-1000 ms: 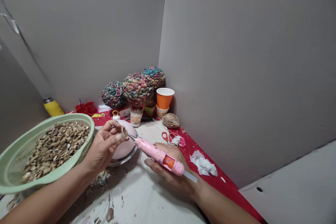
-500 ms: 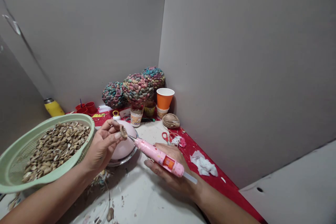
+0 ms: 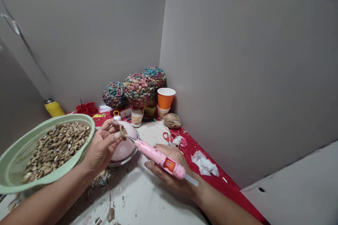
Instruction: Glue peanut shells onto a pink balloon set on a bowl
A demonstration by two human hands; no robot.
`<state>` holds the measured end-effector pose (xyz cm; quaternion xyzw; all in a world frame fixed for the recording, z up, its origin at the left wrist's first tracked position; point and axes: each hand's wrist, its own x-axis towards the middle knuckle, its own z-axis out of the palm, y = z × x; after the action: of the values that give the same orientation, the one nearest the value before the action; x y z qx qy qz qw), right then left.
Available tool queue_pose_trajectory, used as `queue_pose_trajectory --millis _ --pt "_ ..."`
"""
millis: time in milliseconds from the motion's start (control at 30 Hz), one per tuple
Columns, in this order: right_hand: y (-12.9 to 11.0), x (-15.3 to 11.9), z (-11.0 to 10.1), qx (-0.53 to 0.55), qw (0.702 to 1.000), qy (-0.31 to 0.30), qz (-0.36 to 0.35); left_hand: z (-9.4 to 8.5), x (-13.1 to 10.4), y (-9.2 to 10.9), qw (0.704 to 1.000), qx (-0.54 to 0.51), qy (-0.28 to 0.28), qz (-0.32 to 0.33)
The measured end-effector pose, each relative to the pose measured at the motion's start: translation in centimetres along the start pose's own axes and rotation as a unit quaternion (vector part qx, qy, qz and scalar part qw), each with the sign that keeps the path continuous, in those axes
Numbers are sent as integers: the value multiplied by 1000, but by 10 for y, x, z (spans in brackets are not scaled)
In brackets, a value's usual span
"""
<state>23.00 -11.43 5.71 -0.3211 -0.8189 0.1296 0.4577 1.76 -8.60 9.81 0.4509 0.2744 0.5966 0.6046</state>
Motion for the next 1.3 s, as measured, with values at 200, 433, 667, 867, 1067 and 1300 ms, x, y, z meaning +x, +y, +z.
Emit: queue_pose_trajectory --millis 200,433,667,867,1067,1300 --pt "-2 1 -1 1 1000 -4 -9 -1 0 -1 1000 4 -2 2" --pt "-1 0 0 -4 1000 -4 -14 -2 0 -2 1000 11 3 5" --pt "-2 0 1 -11 1000 -1 -11 -2 -1 -5 1000 18 -1 3" --pt "-3 -1 1 -1 1000 8 -14 -3 -1 -7 1000 17 -4 2" --pt "-1 -1 3 -17 999 11 -27 -3 0 -6 1000 11 -6 3" --pt "2 -1 3 -23 999 6 -27 2 -1 -1 1000 -24 -4 -13"
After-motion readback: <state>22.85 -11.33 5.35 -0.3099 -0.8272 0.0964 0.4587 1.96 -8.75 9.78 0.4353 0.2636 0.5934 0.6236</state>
